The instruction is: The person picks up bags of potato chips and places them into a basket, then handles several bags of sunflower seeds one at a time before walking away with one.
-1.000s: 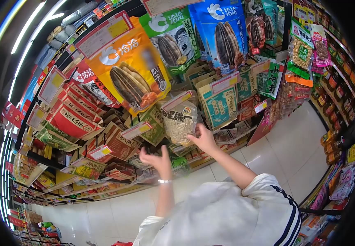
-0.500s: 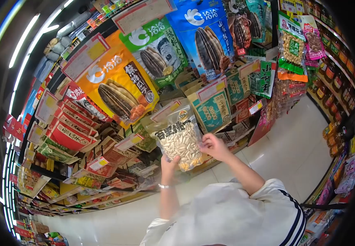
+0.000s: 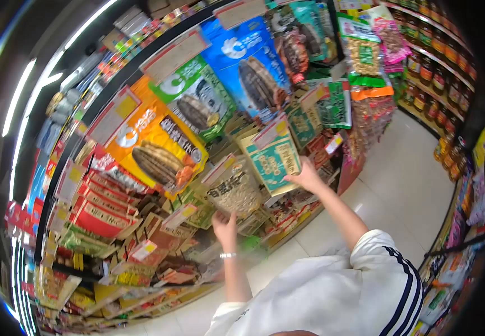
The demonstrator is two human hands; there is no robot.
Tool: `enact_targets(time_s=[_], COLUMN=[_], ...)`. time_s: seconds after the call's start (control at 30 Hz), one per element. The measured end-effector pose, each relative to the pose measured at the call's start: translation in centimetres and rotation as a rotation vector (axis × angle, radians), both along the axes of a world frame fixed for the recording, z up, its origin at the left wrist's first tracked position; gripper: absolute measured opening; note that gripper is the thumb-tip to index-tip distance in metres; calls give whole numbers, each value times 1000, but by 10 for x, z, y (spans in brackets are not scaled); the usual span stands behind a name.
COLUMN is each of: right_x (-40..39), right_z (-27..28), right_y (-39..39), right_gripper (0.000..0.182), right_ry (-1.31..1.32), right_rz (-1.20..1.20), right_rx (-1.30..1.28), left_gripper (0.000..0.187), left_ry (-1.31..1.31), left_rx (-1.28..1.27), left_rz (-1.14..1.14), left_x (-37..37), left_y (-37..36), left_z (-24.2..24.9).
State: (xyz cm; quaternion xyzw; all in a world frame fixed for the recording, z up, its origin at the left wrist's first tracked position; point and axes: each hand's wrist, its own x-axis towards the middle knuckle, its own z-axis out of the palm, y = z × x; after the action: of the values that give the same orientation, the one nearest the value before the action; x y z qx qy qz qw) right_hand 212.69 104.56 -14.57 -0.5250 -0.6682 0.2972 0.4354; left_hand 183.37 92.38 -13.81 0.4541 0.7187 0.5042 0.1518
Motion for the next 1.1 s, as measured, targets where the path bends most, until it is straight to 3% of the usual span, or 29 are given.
enact_targets(time_s=[0.03, 0.1, 0.27, 0.33, 0.37, 0.43, 0.47, 0.5, 0.57, 0.67, 0.77, 0.93, 1.1], right_x=[0, -1, 6, 5, -2, -9, -7, -4, -6, 1, 11, 41, 73], right_z=[6, 28, 39, 41, 33, 46, 55, 66, 60, 51, 38, 48, 29], right_y=[-8, -34, -48, -54, -53, -70, -88, -88, -90, -89, -79, -68, -68], right_gripper=[93, 93, 73, 69, 60, 51, 49, 47, 45, 46, 47, 62, 60], right_ry=[-41, 150, 125, 322, 440, 556, 541, 526, 557, 541, 585, 231, 247], right_rz=[16, -26, -6, 132, 176, 178, 162, 156, 179, 173, 263, 183, 370], right_rx=[-16, -129, -202, -226, -140, -13, -136, -239, -195, -169, -244, -261, -164], left_gripper=[68, 75, 82, 77, 77, 66, 59, 52, 45, 39, 39, 40, 45], left_ry=[110, 322, 360, -181, -194, -783, -1078, -1074, -911, -866, -854, -759, -697], left_rx=[61, 31, 90, 125, 130, 52, 27, 8, 66, 89, 52, 118, 175], left_rz=[104, 286, -55, -484, -490, -684, -691, -680, -724, -671, -573, -461, -365], left_x=[7, 51, 109, 115, 117, 114, 118, 119, 123, 135, 148, 173, 206], left_y=[0, -22, -27, -9, -4, 2, -3, -3, 5, 4, 5, 11, -11], left_z=[-7, 22, 37, 23, 25, 33, 48, 55, 51, 46, 33, 12, 1])
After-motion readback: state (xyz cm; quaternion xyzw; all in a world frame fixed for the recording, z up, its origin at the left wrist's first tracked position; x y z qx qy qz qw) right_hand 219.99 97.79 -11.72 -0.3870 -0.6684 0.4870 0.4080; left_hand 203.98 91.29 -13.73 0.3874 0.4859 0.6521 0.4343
